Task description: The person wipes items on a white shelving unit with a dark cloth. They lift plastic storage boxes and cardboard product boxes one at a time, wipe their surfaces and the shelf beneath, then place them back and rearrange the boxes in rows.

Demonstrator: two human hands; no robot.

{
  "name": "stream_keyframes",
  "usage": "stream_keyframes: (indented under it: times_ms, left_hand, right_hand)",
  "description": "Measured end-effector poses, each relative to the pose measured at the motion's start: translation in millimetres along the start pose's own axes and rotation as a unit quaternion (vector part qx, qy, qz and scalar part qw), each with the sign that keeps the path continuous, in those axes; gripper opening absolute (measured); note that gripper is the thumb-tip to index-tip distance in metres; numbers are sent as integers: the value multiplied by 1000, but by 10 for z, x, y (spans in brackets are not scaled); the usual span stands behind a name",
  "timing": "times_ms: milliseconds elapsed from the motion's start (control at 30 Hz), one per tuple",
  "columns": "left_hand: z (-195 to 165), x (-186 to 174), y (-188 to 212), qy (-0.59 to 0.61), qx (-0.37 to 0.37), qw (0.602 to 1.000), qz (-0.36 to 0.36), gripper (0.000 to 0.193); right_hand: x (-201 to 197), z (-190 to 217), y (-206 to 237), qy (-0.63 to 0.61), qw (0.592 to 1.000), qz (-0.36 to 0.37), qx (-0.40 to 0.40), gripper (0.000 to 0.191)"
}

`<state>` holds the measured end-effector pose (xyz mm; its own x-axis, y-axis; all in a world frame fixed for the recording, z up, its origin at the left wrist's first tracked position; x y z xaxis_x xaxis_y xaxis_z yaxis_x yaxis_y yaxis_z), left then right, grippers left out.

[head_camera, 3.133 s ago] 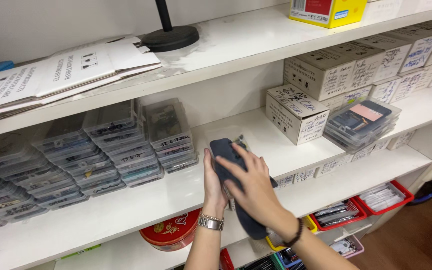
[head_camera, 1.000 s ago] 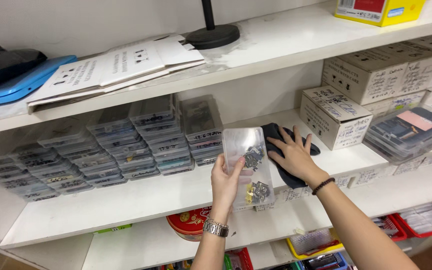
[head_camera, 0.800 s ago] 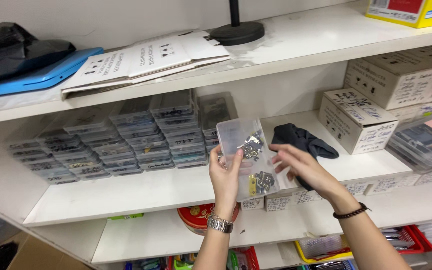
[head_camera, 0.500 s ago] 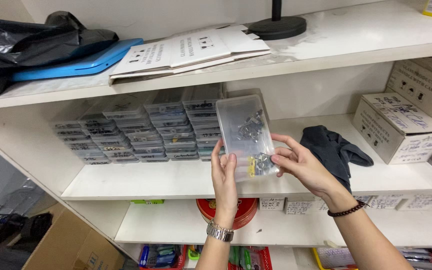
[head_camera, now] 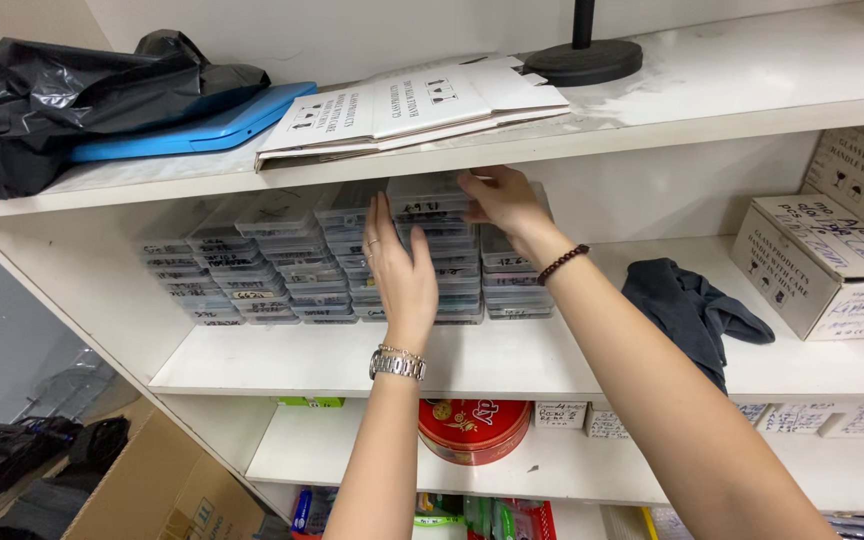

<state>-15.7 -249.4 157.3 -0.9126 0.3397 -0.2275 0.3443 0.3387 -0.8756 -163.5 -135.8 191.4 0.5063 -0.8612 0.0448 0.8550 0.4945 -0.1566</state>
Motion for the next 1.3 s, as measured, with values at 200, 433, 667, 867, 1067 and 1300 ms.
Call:
stream_keyframes:
  times_ms: [200,433,667,867,1067,1300]
  left_hand:
    - [72,198,41,-145,30,986,79,74]
    - [101,279,40,-144,-1,986,79,79]
    - [-593,626,874,34,78,995,56,61]
    - [-1196,1143,1245,163,75,975,134,36]
    - [-1753,1588,1412,246,85,952,161,31]
    - [-2491,2193,1795,371,81,880,286,37]
  right_hand:
    - [89,-32,17,319,912,-103,-238,42]
    - [-21,-164,300,251,927,-95,-261,45]
    - [-866,-538,937,188,954,-157,-176,31]
    - [-1532,-737,1367,163,948,-247,-116,25]
    - [-2429,-875,1847,133,889,-408,-157,20]
    - [-3749,-1108,2657,368,604,-688,-163,42]
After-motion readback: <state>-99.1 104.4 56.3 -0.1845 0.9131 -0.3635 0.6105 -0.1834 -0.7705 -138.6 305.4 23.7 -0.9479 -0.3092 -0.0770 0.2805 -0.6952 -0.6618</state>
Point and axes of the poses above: each hand's wrist, its own y-axis away from the middle knuckle, its own x-axis out of the palm, z = x × y, the point moved 4 cm from there along -y, towards the middle knuckle, and after that the axes turned 7 degrees about x, right-handed, at the moved point
